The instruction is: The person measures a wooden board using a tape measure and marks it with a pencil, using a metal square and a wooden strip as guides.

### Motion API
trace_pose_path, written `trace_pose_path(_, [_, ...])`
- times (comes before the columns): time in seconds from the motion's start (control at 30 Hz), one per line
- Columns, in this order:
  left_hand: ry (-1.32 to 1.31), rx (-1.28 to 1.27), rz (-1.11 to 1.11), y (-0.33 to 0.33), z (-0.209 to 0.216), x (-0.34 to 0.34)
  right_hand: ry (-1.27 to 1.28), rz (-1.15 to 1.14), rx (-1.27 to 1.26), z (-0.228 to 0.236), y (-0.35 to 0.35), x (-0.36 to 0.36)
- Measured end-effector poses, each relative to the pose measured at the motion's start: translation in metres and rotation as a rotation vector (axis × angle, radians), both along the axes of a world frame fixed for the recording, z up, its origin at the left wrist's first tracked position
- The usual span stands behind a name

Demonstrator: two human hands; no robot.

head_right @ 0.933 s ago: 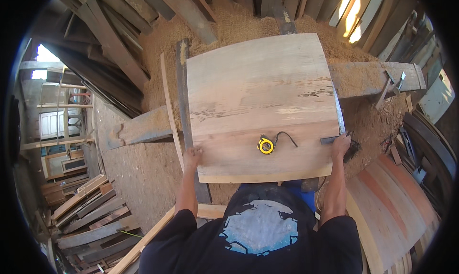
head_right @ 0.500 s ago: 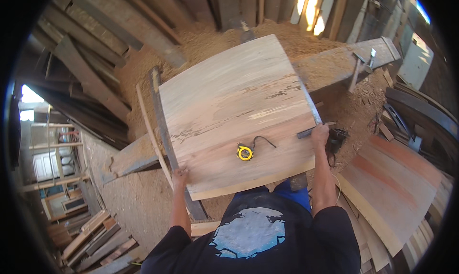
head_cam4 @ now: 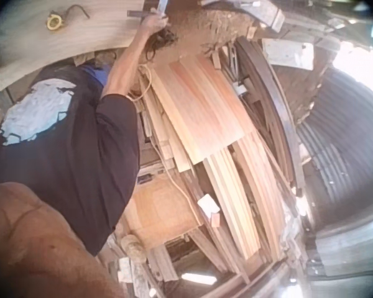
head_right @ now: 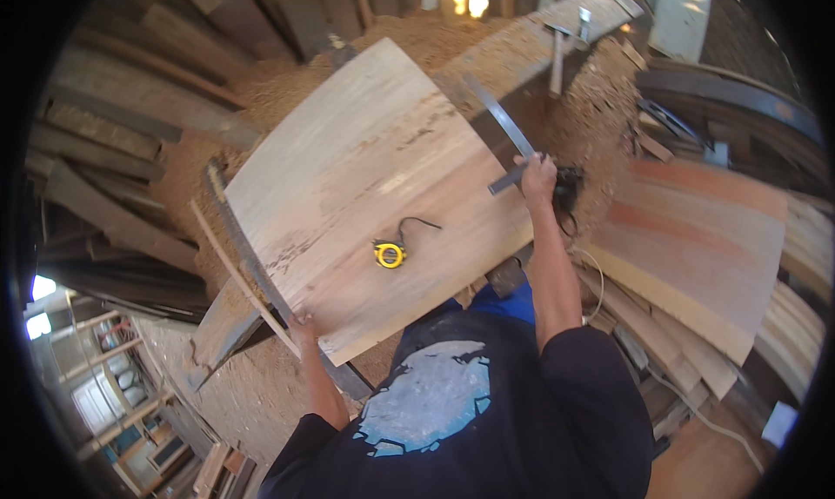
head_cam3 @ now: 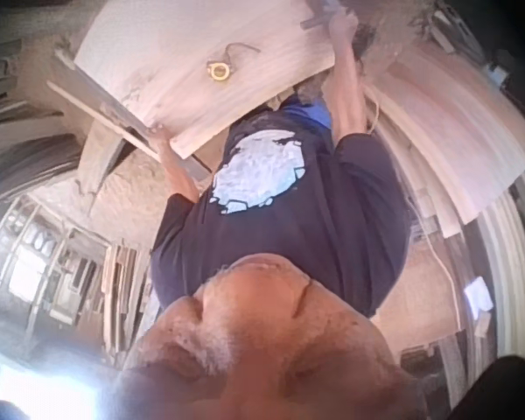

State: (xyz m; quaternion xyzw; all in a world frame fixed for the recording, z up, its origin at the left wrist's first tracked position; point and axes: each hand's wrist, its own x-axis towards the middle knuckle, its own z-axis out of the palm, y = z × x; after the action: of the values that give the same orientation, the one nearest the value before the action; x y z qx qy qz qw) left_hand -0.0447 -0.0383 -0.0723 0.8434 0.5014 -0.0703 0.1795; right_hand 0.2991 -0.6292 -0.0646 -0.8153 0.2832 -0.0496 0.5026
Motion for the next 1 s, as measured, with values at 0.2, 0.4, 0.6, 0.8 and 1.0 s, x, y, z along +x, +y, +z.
trace_pose_path(0.2, [0.012, -0.121, -0.007, -0.035, 0.011, 0.040, -0.126, 0.050, -0.163, -0.019, -0.016, -0.022])
trace_pose_path(0.4, [-0.026, -0.347, -0.101, 0.027, -0.015, 0.021, 0.115, 0.220, -0.057, -0.010, 0.106, -0.059])
trace_pose_path(0.6, [0.045, -0.378, -0.007, 0.050, -0.018, 0.016, 0.165, 0.375, -0.112, 0.023, 0.110, -0.074])
trace_pose_path(0.8, [0.016, -0.029, -0.137, 0.013, -0.003, 0.017, 0.283, 0.487, -0.240, 0.049, 0.086, -0.091])
trace_pose_path(1.0, [0.145, -0.163, -0.148, -0.016, 0.031, 0.035, 0.393, 0.484, -0.247, 0.066, 0.118, -0.108])
